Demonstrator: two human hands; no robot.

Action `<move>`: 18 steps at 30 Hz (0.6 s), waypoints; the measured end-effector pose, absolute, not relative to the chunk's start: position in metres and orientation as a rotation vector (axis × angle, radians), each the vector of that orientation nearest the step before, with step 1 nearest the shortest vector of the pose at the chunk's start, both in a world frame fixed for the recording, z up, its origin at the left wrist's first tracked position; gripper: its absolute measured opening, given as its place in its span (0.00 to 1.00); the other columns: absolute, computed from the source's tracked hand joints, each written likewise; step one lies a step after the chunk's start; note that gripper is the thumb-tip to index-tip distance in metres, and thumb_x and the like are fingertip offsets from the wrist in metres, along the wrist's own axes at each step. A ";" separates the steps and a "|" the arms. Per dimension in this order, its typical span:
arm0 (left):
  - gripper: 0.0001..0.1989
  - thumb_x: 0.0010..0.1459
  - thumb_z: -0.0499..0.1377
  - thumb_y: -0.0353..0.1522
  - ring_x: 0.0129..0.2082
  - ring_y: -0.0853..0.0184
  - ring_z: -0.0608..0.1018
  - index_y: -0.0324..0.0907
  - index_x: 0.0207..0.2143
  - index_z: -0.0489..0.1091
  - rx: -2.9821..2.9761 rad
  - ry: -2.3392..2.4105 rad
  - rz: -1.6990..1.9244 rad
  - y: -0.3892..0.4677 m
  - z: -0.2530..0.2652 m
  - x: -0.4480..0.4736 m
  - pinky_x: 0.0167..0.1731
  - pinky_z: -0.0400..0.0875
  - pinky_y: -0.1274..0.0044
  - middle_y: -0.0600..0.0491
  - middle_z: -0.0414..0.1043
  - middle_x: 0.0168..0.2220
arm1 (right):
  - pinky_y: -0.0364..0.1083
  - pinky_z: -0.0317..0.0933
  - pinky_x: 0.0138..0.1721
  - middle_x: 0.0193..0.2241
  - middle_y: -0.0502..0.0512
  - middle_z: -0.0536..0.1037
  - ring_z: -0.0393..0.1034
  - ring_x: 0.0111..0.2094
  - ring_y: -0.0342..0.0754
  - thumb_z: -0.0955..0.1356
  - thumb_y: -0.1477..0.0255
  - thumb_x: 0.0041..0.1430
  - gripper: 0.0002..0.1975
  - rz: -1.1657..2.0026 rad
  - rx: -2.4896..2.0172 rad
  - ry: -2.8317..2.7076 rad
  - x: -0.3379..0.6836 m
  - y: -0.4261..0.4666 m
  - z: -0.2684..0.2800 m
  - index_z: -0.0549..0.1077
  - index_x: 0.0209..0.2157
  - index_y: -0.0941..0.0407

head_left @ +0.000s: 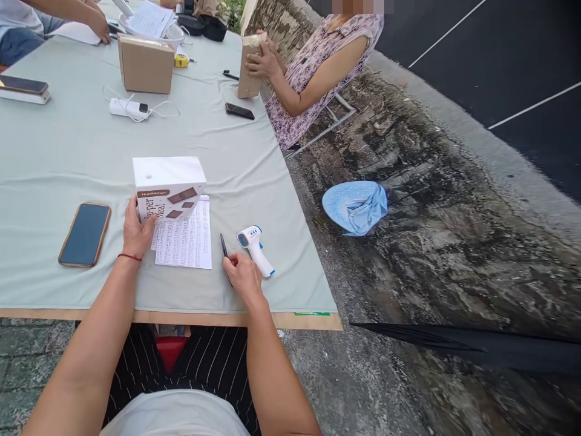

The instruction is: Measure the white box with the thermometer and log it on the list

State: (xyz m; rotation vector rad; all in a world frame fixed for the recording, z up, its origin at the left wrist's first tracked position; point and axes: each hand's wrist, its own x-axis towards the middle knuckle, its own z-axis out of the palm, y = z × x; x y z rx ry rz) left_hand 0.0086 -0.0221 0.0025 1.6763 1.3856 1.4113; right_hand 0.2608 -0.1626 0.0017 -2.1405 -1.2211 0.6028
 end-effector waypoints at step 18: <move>0.12 0.63 0.53 0.29 0.32 0.65 0.73 0.43 0.27 0.72 2.650 1.075 0.403 -0.088 0.007 0.071 0.29 0.63 0.74 0.50 0.70 0.30 | 0.47 0.64 0.43 0.33 0.50 0.70 0.67 0.36 0.45 0.70 0.62 0.48 0.24 0.643 -1.437 -0.850 0.239 -0.152 -0.023 0.68 0.48 0.54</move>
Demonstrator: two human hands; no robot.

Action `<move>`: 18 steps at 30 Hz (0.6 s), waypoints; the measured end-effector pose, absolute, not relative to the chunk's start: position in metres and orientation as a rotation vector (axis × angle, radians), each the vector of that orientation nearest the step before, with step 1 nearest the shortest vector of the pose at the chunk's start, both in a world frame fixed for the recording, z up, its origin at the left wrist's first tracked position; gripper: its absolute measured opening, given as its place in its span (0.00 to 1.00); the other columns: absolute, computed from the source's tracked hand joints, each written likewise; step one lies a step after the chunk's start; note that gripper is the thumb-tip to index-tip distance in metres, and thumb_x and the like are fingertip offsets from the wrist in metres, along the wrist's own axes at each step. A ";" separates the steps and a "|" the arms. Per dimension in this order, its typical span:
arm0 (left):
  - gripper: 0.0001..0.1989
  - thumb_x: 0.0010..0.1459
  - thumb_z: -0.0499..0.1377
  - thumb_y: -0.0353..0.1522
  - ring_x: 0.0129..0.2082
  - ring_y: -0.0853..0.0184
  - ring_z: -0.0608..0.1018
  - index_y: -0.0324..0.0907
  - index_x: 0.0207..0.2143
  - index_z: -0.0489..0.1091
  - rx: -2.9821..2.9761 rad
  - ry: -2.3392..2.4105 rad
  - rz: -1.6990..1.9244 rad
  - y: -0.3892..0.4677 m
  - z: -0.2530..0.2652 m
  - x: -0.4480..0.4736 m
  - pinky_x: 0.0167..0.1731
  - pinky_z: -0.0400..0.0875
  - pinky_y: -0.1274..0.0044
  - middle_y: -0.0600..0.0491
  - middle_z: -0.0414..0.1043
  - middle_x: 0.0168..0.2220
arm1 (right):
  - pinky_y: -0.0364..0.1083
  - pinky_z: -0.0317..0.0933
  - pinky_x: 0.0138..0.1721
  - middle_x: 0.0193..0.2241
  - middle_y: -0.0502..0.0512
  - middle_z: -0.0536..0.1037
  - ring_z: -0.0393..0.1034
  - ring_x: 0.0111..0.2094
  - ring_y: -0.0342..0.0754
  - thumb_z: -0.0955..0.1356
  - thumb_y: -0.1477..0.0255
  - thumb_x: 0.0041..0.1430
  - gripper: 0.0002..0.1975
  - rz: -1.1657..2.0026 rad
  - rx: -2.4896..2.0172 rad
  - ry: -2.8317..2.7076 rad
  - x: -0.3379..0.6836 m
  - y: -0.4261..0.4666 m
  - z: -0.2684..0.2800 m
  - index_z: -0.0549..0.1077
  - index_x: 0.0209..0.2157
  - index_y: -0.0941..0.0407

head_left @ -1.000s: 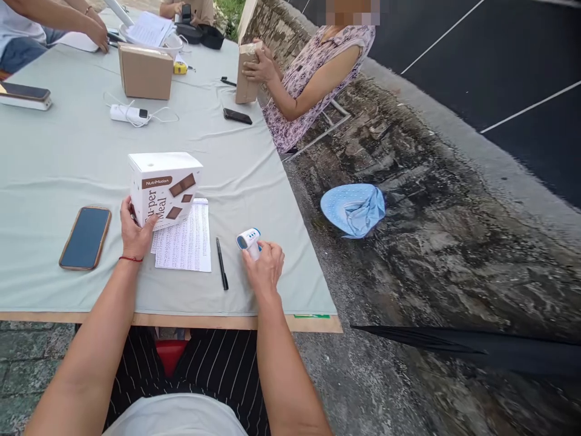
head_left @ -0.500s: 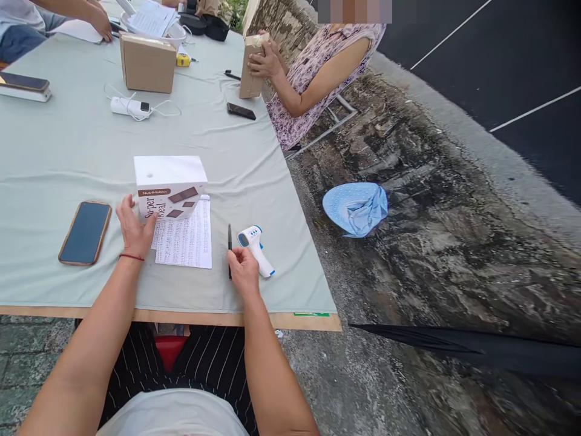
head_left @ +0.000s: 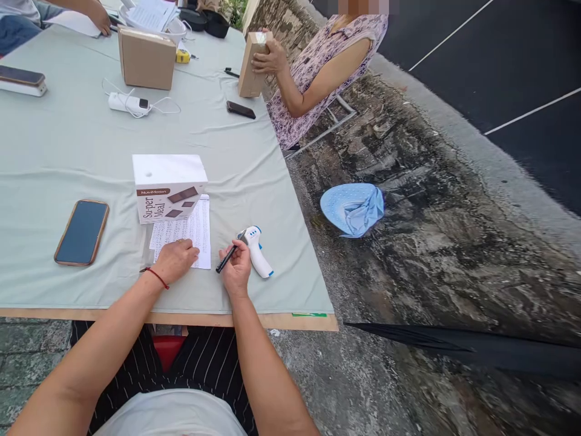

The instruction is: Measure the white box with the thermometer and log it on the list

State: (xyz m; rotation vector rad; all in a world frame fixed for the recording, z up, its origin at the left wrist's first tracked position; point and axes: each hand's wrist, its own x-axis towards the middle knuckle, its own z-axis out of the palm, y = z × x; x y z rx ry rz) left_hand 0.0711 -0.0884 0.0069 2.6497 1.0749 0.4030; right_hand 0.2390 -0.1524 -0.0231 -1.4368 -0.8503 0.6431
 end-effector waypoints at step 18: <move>0.12 0.60 0.62 0.41 0.42 0.61 0.75 0.45 0.42 0.76 2.511 1.258 0.206 -0.096 0.019 0.080 0.36 0.67 0.73 0.49 0.73 0.39 | 0.46 0.63 0.28 0.20 0.47 0.72 0.65 0.22 0.44 0.69 0.63 0.47 0.10 0.782 -1.443 -0.801 0.238 -0.155 -0.016 0.74 0.29 0.55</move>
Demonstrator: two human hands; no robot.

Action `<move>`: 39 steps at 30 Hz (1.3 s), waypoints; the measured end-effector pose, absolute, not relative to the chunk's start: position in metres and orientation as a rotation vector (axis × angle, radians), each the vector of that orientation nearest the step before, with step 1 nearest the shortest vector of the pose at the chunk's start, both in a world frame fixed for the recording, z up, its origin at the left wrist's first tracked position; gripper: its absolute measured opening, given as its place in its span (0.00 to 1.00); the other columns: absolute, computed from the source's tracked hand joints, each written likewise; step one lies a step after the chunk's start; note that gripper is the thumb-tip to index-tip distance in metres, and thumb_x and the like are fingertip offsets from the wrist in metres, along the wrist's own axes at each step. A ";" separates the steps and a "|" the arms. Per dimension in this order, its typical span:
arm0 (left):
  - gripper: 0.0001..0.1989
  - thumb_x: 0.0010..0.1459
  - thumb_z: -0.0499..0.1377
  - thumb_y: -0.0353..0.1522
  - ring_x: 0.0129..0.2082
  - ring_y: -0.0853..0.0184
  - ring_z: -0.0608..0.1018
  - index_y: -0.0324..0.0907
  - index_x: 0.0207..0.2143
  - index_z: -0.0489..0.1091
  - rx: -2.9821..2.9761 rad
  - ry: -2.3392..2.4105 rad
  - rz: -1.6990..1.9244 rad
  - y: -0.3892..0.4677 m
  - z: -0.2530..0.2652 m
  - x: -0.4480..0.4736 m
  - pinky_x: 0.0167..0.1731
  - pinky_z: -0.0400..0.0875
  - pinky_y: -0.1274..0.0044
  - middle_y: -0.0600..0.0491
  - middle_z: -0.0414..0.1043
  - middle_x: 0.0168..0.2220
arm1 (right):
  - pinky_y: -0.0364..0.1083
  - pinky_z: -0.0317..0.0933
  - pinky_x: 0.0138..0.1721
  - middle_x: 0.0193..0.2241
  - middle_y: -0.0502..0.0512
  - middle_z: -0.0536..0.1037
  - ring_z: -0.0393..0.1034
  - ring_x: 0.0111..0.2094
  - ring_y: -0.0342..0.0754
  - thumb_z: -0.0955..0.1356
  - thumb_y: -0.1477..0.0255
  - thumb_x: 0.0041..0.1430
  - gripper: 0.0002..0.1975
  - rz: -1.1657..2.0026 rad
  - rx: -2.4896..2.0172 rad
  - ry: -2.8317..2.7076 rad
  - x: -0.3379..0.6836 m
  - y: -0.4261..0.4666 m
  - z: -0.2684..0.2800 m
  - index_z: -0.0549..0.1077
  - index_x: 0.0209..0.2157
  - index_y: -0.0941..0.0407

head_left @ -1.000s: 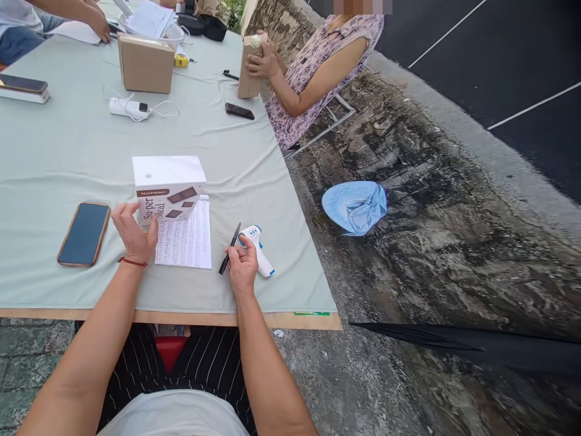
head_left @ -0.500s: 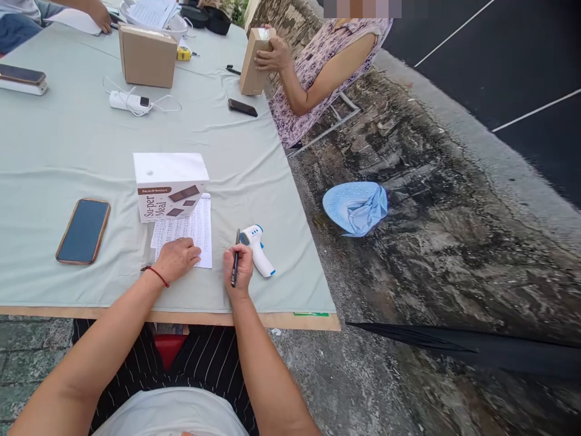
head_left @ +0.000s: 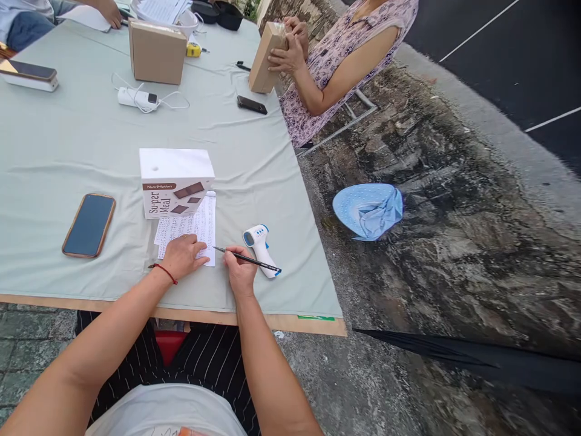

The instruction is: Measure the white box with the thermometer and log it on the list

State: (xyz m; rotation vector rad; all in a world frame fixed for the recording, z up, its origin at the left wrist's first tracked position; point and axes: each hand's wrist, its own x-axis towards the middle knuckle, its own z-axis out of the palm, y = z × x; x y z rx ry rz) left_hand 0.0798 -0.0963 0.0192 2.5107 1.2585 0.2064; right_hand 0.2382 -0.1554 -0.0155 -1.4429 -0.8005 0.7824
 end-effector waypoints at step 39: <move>0.13 0.62 0.59 0.42 0.41 0.61 0.75 0.44 0.42 0.76 2.554 1.262 0.183 -0.098 0.018 0.082 0.34 0.66 0.73 0.49 0.72 0.38 | 0.45 0.59 0.28 0.19 0.45 0.68 0.61 0.23 0.44 0.66 0.65 0.45 0.07 0.696 -1.592 -1.052 0.222 -0.148 -0.013 0.68 0.23 0.53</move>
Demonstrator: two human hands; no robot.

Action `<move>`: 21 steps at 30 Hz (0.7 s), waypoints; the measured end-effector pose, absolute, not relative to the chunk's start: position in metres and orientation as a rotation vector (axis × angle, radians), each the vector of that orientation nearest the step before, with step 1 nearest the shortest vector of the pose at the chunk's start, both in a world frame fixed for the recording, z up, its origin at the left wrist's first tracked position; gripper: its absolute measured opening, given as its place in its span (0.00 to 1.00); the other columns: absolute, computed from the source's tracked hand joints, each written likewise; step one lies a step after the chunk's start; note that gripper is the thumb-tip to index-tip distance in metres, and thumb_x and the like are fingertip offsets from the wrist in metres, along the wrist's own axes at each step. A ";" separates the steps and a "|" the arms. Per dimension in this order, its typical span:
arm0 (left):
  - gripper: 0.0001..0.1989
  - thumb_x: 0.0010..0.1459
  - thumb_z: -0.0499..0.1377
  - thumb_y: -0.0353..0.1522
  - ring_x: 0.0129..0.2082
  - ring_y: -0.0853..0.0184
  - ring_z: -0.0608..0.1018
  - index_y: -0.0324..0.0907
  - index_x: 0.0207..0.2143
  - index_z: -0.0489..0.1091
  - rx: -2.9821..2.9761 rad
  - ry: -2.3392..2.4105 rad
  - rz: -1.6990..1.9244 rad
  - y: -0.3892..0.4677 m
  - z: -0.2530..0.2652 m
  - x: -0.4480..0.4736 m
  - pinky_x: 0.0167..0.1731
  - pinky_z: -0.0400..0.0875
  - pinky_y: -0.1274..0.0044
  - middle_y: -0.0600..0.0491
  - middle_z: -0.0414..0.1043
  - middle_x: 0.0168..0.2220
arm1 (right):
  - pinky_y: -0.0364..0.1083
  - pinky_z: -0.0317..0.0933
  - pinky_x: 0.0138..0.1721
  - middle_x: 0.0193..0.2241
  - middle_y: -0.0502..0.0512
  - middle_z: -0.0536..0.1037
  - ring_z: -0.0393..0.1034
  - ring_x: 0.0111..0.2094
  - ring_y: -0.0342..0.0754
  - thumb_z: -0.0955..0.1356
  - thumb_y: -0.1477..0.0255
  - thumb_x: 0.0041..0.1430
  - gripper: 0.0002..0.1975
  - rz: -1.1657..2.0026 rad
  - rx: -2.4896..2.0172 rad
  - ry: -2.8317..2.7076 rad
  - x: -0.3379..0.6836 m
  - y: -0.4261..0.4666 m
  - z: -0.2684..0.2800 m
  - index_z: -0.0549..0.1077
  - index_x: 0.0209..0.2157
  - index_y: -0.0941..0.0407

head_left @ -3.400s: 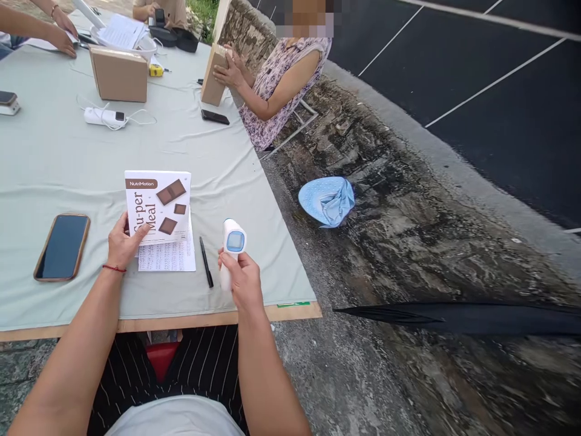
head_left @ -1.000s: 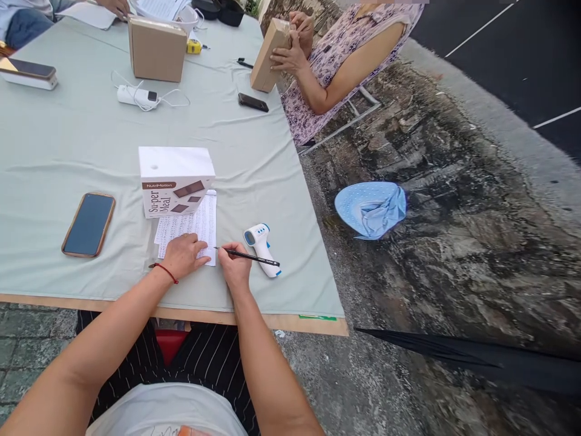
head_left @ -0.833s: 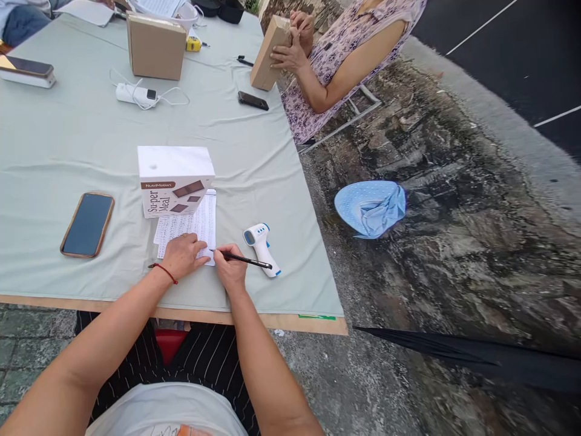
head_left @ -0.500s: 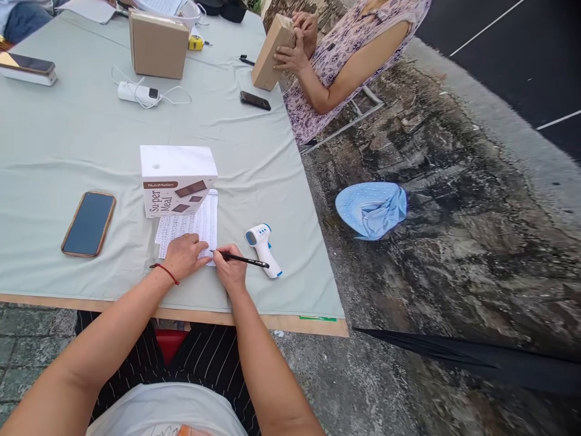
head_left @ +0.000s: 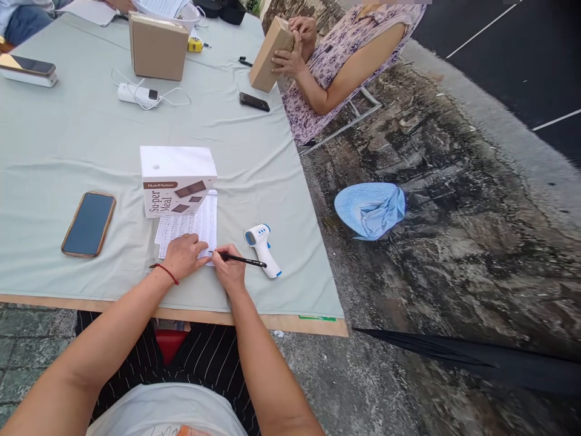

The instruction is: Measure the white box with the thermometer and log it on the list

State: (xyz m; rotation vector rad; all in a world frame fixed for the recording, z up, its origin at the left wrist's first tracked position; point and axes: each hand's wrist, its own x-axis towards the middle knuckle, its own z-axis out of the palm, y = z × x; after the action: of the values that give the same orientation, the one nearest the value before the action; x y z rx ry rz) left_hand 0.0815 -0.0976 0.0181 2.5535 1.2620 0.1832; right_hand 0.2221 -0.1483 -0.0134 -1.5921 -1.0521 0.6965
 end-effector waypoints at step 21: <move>0.13 0.62 0.59 0.42 0.40 0.62 0.74 0.45 0.42 0.75 2.557 1.255 0.202 -0.097 0.017 0.080 0.34 0.65 0.73 0.49 0.72 0.37 | 0.44 0.58 0.28 0.18 0.45 0.67 0.59 0.23 0.43 0.65 0.66 0.46 0.05 0.689 -1.609 -1.055 0.223 -0.149 -0.013 0.67 0.22 0.53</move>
State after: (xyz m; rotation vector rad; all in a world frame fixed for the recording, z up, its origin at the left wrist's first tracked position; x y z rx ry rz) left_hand 0.0805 -0.0975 0.0171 2.5571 1.2552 0.2018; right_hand 0.2227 -0.1492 -0.0131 -1.6094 -1.0548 0.6892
